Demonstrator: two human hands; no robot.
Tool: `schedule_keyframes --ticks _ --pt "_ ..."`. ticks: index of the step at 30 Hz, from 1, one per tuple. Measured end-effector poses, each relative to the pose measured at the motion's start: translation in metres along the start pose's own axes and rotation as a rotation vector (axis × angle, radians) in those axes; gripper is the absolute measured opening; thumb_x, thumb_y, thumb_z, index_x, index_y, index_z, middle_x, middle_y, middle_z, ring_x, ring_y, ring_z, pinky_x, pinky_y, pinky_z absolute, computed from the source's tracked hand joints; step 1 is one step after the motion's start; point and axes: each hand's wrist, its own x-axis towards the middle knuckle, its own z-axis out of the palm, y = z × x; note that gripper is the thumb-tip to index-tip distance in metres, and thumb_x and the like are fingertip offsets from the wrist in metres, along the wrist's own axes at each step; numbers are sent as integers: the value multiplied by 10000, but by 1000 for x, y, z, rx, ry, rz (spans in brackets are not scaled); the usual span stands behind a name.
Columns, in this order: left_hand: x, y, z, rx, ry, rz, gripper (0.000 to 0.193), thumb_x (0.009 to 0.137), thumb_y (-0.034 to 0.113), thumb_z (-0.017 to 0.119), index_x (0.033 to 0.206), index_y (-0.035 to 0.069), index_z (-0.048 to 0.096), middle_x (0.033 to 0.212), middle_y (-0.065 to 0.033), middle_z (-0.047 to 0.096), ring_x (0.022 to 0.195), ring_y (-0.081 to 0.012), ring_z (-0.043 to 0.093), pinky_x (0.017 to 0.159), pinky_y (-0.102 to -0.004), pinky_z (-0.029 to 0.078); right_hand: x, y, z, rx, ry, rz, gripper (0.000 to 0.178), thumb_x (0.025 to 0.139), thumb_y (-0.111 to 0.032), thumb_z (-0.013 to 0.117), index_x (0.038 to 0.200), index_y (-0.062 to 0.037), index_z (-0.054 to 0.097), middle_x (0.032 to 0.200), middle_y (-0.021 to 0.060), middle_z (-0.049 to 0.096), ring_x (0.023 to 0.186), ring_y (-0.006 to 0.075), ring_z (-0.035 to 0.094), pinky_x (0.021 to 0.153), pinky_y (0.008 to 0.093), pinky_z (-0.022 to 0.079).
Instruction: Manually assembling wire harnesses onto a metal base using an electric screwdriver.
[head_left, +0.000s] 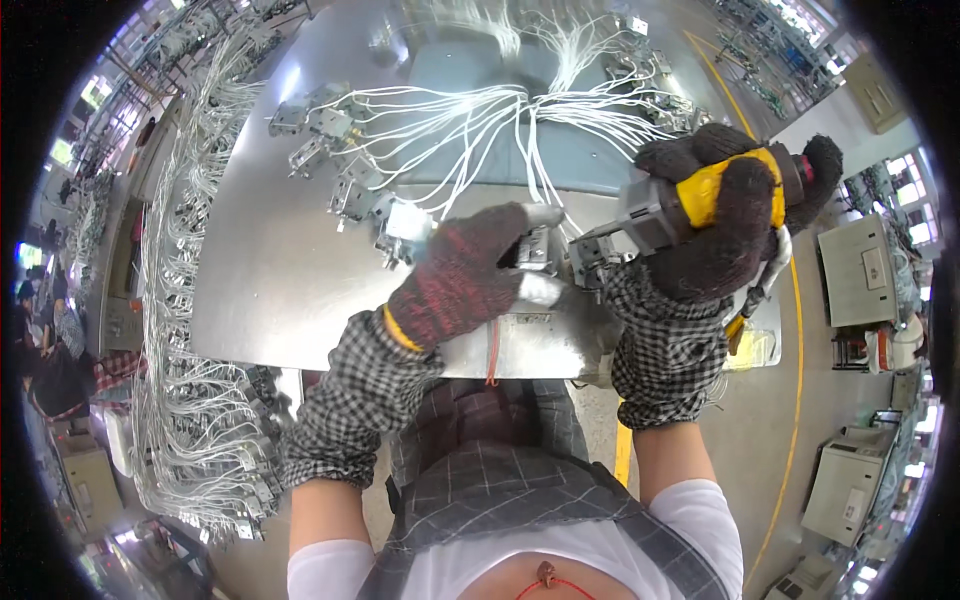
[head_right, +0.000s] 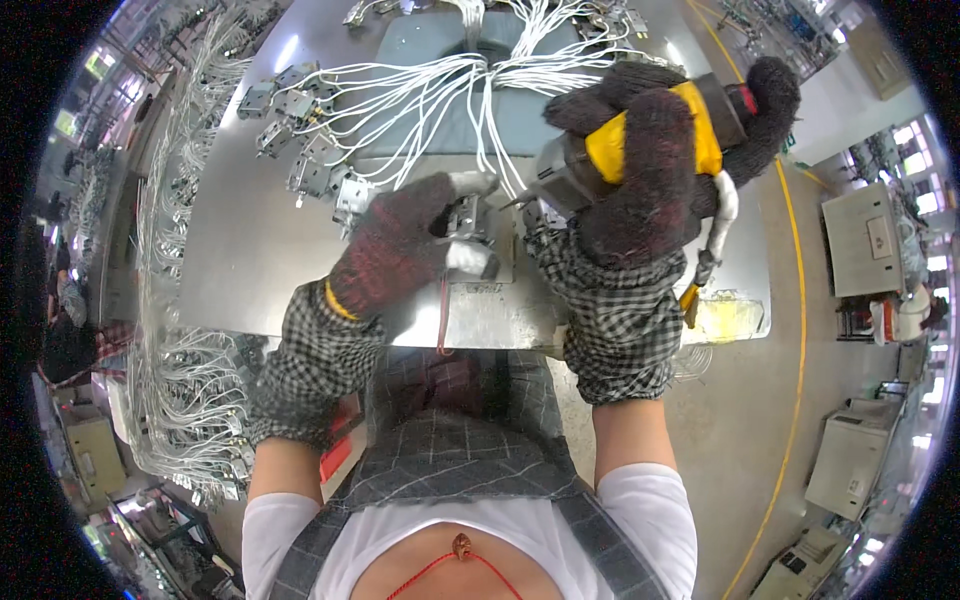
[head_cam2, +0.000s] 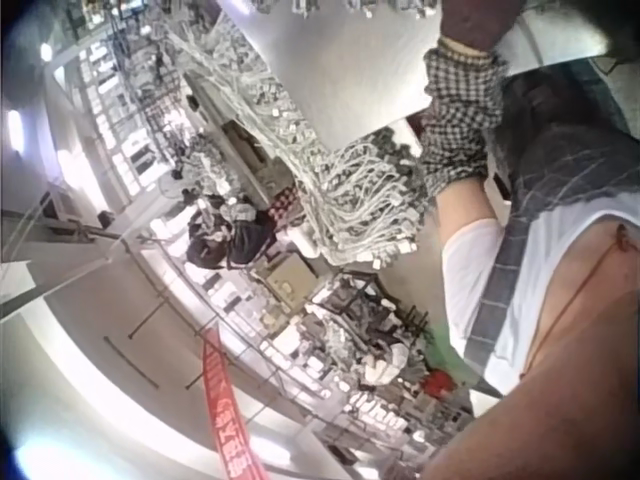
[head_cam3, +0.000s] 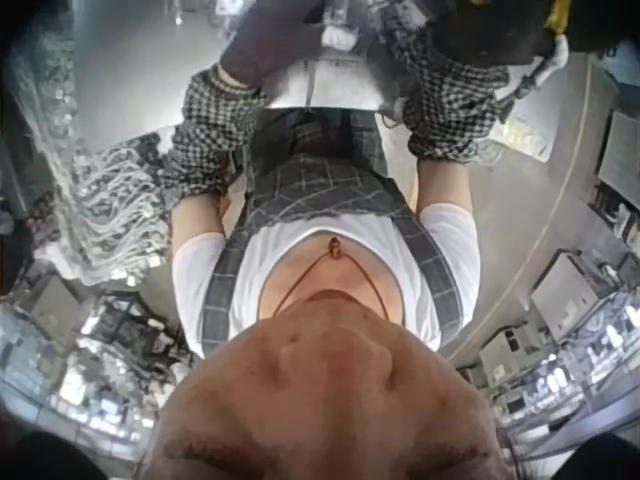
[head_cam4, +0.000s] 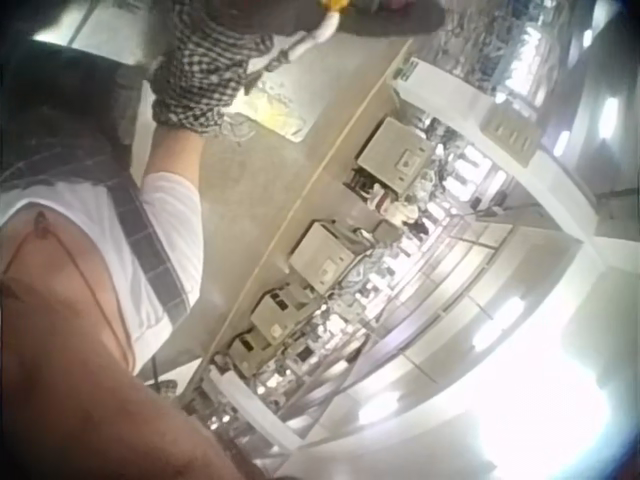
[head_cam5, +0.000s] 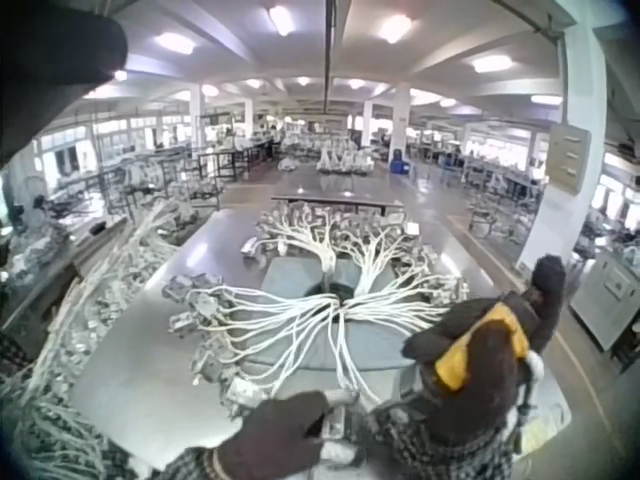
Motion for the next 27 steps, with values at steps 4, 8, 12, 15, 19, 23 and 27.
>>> schedule_keyframes --ticks 4,8,12,15,19,23,27 --pt "1 2 -12 104 -99 -130 657 801 357 898 1355 77 683 1061 -143 750 977 -278 746 870 -389 595 -9 -1 7 138 45 90 767 972 -137 739 1596 -298 324 1016 162 697 786 247 682 706 500 627" --pt "5 7 -11 278 -178 -43 690 784 416 901 1334 62 681 1055 -175 743 984 -350 746 866 -448 595 -20 4 5 54 -24 117 778 973 -126 749 1593 -308 315 1051 155 696 838 243 690 707 490 634" --pt "13 17 -5 321 -237 -116 698 780 408 900 1334 47 675 1129 -201 742 1027 -379 742 870 -461 593 -22 13 -3 106 -132 96 781 975 -158 770 1595 -261 305 1076 155 699 879 245 703 727 486 653" --pt "12 23 -9 276 -267 -144 753 767 413 907 1379 59 646 1201 -199 724 1091 -380 722 913 -470 577 -25 11 -9 -401 -305 -98 807 966 -173 787 1600 -236 291 1103 163 694 910 260 715 752 497 663" --pt "-2 15 -33 354 -237 -2 898 731 410 930 1485 94 560 1352 -200 644 1248 -378 632 1065 -498 487 -27 7 -9 -556 -382 -123 833 951 -171 801 1603 -224 286 1143 179 688 945 284 731 811 518 678" --pt "-9 -9 -76 919 -204 156 698 798 247 882 1423 79 621 1218 -166 690 1222 -347 628 1074 -460 481 -29 15 0 -229 -315 11 763 952 -88 787 1575 -223 368 1199 169 678 1012 318 744 828 548 688" --pt "-1 -20 -101 798 -319 69 604 857 261 850 1379 49 633 1229 -142 705 1188 -296 665 1026 -414 518 -26 14 2 -349 -317 68 758 953 -66 784 1575 -229 381 1196 162 681 1003 318 751 825 536 694"
